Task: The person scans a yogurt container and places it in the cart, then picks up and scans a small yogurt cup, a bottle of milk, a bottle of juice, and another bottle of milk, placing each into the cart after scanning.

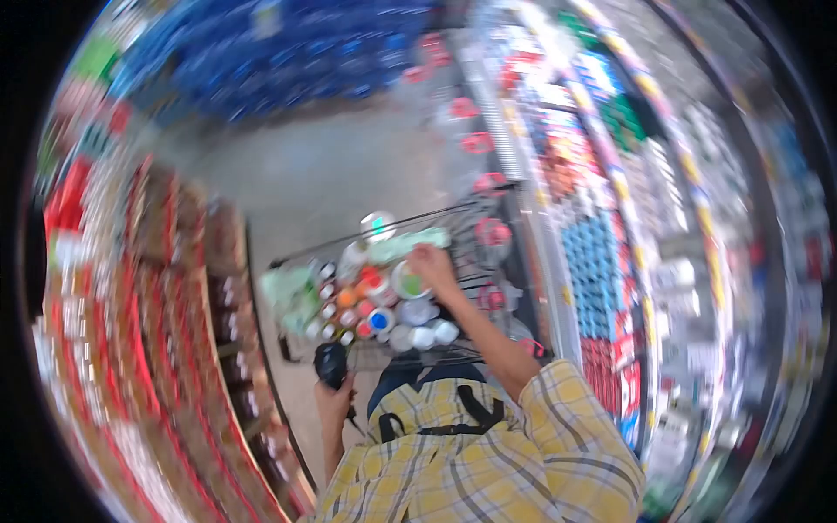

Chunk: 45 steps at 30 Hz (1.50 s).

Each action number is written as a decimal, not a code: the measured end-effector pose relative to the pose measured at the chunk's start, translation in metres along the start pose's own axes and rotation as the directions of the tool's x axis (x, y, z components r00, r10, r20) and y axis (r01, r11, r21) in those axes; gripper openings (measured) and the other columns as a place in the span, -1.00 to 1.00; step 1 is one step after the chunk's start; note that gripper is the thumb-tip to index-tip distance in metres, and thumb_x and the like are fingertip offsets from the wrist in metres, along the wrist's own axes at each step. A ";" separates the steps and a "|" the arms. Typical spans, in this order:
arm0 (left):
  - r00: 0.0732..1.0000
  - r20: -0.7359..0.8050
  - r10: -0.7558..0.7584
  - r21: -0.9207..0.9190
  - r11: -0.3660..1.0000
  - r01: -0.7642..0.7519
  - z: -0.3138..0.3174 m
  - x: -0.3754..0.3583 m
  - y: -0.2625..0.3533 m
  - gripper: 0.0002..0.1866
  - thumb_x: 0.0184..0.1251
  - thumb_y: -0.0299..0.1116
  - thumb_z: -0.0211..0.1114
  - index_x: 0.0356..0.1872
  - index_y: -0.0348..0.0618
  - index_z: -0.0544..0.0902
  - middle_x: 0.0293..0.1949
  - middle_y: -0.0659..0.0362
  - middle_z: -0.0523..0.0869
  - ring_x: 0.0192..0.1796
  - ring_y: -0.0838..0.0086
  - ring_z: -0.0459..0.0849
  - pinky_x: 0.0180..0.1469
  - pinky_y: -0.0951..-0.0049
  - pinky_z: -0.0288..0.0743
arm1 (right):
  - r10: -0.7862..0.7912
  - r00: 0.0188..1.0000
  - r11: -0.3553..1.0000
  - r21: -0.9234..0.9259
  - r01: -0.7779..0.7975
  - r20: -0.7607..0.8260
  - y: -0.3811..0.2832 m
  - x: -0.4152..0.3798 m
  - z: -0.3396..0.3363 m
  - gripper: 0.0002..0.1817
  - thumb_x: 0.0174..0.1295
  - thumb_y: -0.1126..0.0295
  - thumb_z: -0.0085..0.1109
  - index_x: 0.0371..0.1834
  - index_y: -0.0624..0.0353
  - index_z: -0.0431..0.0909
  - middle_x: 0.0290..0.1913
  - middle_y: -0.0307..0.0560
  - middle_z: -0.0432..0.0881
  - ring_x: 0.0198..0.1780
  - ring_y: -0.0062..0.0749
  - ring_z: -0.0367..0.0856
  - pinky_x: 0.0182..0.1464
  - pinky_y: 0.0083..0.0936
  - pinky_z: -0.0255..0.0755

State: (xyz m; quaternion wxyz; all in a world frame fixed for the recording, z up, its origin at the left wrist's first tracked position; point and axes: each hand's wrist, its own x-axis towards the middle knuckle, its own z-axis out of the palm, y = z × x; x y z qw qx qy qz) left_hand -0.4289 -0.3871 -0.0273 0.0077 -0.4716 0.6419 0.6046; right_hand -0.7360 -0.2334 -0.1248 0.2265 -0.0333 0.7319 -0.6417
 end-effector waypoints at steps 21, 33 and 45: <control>0.761 0.606 0.233 0.147 0.907 -0.395 0.186 -0.006 0.087 -0.73 0.21 -0.42 0.40 -0.15 -0.32 0.58 -0.51 0.22 0.60 -0.65 0.58 0.49 -0.59 0.51 0.34 | -0.974 0.111 -0.088 0.782 0.617 -0.198 -0.333 -0.334 -0.157 -0.80 0.45 0.57 -0.04 0.03 0.35 0.53 0.06 0.15 0.57 -0.03 -0.14 0.65 -0.11 -0.32 0.56; 0.834 0.456 0.310 0.146 0.898 -0.414 0.219 -0.055 0.072 -0.78 0.21 -0.44 0.40 -0.20 -0.35 0.62 -0.57 0.19 0.61 -0.64 0.54 0.51 -0.59 0.48 0.33 | -0.977 0.083 -0.129 0.861 0.492 -0.194 -0.329 -0.351 -0.222 -0.87 0.45 0.52 -0.02 -0.06 0.32 0.50 -0.02 0.11 0.55 -0.17 -0.23 0.61 -0.18 -0.33 0.52; 0.836 0.387 0.389 0.148 0.869 -0.473 0.231 -0.088 0.057 -0.82 0.21 -0.41 0.40 -0.27 -0.33 0.66 -0.57 0.23 0.60 -0.66 0.56 0.50 -0.59 0.49 0.30 | -0.983 0.091 -0.102 0.882 0.461 -0.162 -0.311 -0.357 -0.263 -0.85 0.46 0.51 -0.04 -0.02 0.35 0.44 0.00 0.13 0.53 -0.19 -0.24 0.59 -0.19 -0.32 0.50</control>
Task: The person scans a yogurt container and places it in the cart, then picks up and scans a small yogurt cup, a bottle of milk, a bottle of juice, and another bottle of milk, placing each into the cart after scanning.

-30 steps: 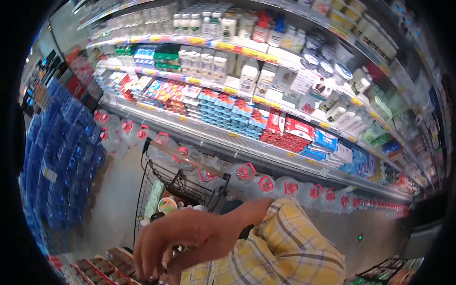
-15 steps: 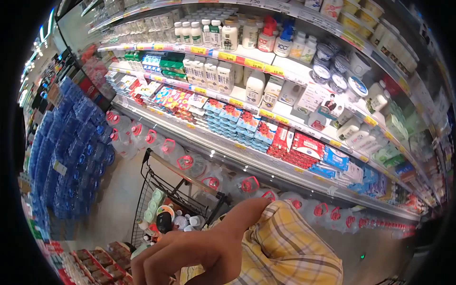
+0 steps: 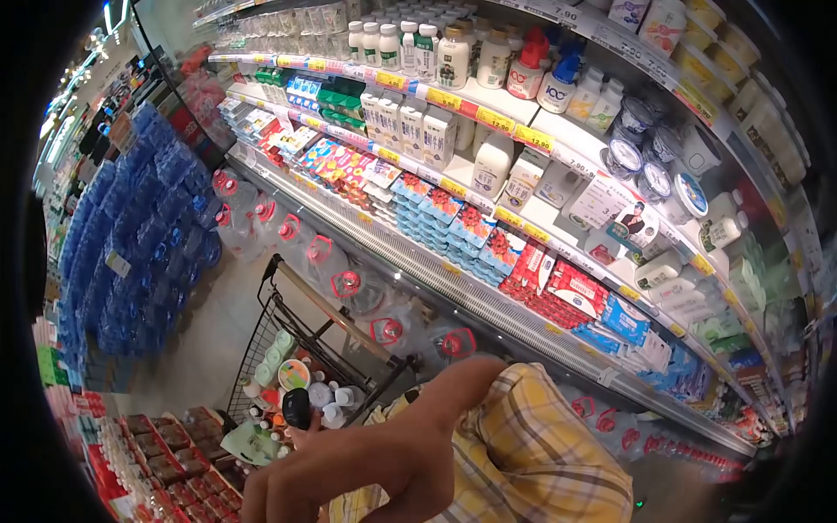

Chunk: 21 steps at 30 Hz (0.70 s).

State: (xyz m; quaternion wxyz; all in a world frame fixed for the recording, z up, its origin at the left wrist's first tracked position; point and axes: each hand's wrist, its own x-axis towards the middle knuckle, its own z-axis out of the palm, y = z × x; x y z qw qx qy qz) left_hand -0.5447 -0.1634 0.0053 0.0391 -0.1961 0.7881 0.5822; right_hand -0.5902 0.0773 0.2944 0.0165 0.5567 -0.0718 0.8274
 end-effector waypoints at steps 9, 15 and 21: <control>1.000 0.012 0.002 0.013 1.000 -0.002 0.019 0.006 -0.010 -0.76 0.24 -0.40 0.37 -0.15 -0.33 0.64 -0.44 0.16 0.68 -0.57 0.53 0.56 -0.52 0.46 0.42 | 0.566 0.822 0.659 -0.562 -0.499 -0.066 -0.072 0.008 -0.083 -0.76 0.36 0.41 0.23 0.03 0.22 0.53 -0.01 -0.06 0.59 -0.02 -0.44 0.64 -0.08 -0.48 0.56; 0.989 -0.047 -0.142 -0.067 0.988 0.139 0.020 0.005 -0.007 -0.75 0.19 -0.43 0.41 -0.16 -0.31 0.61 -0.49 0.19 0.63 -0.65 0.55 0.53 -0.63 0.48 0.36 | 0.065 0.733 -0.520 -0.650 -0.554 -0.677 -0.157 0.015 -0.334 -0.65 0.13 0.33 0.35 -0.03 0.23 0.63 -0.15 0.03 0.73 -0.14 -0.23 0.74 -0.09 -0.35 0.59; 0.982 -0.125 -0.139 -0.076 0.989 0.130 0.018 0.000 -0.012 -0.75 0.17 -0.43 0.42 -0.21 -0.33 0.59 -0.52 0.14 0.64 -0.68 0.51 0.53 -0.64 0.47 0.37 | -0.096 0.847 -0.939 -0.234 -0.251 -0.523 -0.259 0.108 -0.451 -0.73 0.04 0.53 0.11 -0.21 0.48 0.63 -0.18 0.52 0.64 -0.06 0.26 0.68 -0.02 -0.03 0.59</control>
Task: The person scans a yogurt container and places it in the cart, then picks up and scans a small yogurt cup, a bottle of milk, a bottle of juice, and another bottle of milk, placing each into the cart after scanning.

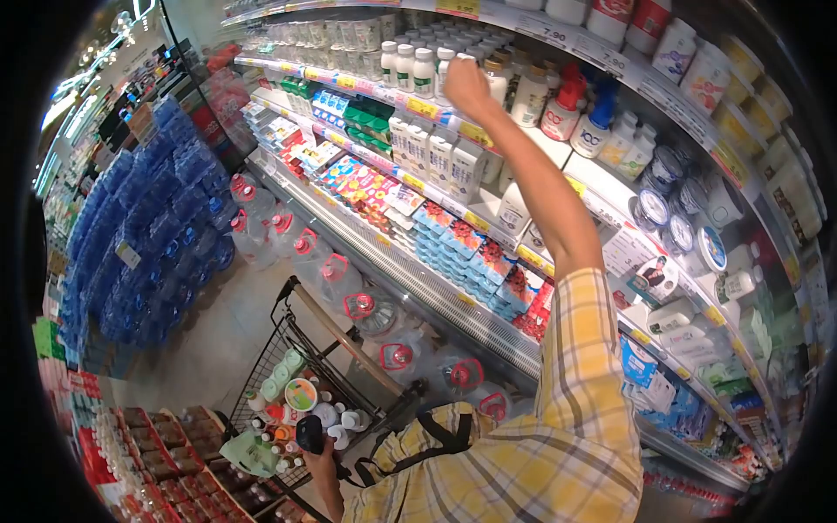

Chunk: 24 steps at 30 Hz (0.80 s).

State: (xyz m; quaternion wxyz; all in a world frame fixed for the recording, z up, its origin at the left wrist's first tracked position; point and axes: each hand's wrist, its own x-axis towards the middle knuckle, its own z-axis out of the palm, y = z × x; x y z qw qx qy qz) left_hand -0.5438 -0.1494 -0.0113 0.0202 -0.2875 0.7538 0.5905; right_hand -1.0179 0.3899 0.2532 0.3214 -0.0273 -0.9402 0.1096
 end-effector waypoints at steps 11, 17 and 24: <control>0.982 -0.134 -0.134 -0.040 0.991 0.130 -0.002 -0.011 -0.002 -0.76 0.16 -0.42 0.44 -0.24 -0.33 0.60 -0.54 0.16 0.61 -0.66 0.48 0.56 -0.62 0.47 0.39 | 0.243 0.968 0.938 -0.269 -0.220 0.057 0.010 0.064 0.020 -0.67 0.23 0.44 0.02 -0.04 0.38 0.65 0.04 0.41 0.62 0.11 0.27 0.61 0.15 -0.05 0.52; 0.969 -0.201 -0.143 -0.088 0.988 0.127 -0.004 -0.010 -0.012 -0.71 0.15 -0.41 0.44 -0.18 -0.36 0.60 -0.50 0.14 0.64 -0.65 0.48 0.57 -0.61 0.48 0.40 | 0.304 0.949 0.929 -0.246 -0.276 0.085 0.019 0.069 0.030 -0.66 0.23 0.44 0.02 -0.02 0.38 0.65 0.03 0.38 0.64 0.12 0.21 0.63 0.16 -0.08 0.53; 0.973 -0.158 -0.171 -0.064 0.985 0.162 -0.003 -0.011 0.002 -0.70 0.15 -0.37 0.44 -0.17 -0.36 0.64 -0.50 0.15 0.65 -0.64 0.50 0.57 -0.59 0.48 0.38 | 0.211 0.977 0.956 -0.206 -0.210 -0.021 0.026 0.064 0.036 -0.67 0.16 0.46 0.10 -0.08 0.51 0.58 -0.05 0.43 0.65 0.01 0.25 0.66 0.07 -0.08 0.57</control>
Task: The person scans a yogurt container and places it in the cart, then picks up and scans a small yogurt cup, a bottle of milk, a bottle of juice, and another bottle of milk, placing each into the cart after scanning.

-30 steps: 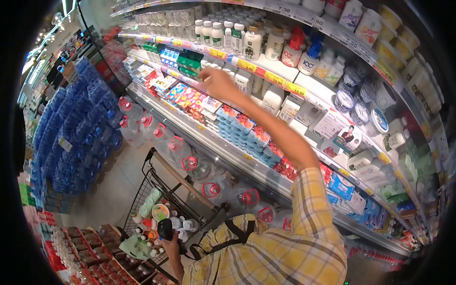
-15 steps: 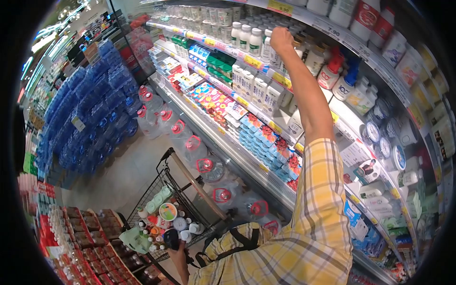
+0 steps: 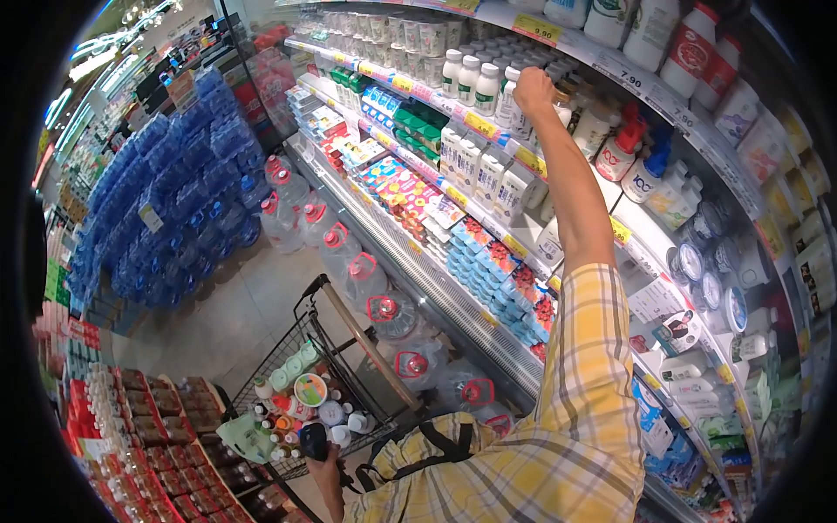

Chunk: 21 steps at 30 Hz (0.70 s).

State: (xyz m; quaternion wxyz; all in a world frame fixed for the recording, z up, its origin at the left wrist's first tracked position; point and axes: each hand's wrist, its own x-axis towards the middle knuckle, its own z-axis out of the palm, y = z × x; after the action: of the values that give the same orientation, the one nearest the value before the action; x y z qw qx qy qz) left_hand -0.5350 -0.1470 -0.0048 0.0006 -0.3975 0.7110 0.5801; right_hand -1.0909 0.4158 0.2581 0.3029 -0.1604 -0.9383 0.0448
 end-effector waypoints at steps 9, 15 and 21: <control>0.999 0.029 0.045 -0.046 0.998 -0.044 -0.001 0.010 -0.001 -0.77 0.17 -0.40 0.40 -0.24 -0.37 0.64 -0.55 0.16 0.63 -0.67 0.51 0.53 -0.61 0.47 0.36 | -0.188 0.966 0.982 -0.057 0.181 -0.180 -0.021 -0.017 -0.026 -0.56 0.10 0.34 0.23 -0.08 0.53 0.49 -0.16 0.41 0.64 -0.14 0.23 0.70 -0.08 -0.09 0.60; 0.996 0.069 0.056 -0.049 0.997 -0.053 -0.010 0.021 -0.007 -0.76 0.17 -0.42 0.41 -0.24 -0.38 0.62 -0.56 0.15 0.63 -0.67 0.49 0.57 -0.62 0.47 0.39 | -0.373 0.887 0.922 0.001 0.388 -0.272 -0.058 -0.081 -0.081 -0.56 0.16 0.22 0.24 -0.06 0.37 0.50 -0.17 0.25 0.65 -0.24 0.13 0.69 -0.22 -0.08 0.56; 0.985 0.100 0.138 -0.016 0.990 -0.137 -0.024 0.031 -0.002 -0.84 0.15 -0.43 0.41 -0.32 -0.27 0.64 -0.59 0.23 0.60 -0.64 0.53 0.54 -0.57 0.48 0.36 | -0.310 0.946 0.752 0.583 0.307 -0.099 -0.101 -0.187 -0.098 -0.52 0.18 0.19 0.32 0.08 0.27 0.55 -0.07 0.18 0.67 -0.12 -0.07 0.72 -0.10 -0.30 0.57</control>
State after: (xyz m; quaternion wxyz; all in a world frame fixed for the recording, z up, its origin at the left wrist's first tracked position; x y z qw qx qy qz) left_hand -0.5434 -0.1842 -0.0129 -0.0054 -0.3173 0.7331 0.6015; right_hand -0.9187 0.2575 0.2528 0.3390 0.0989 -0.8913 0.2844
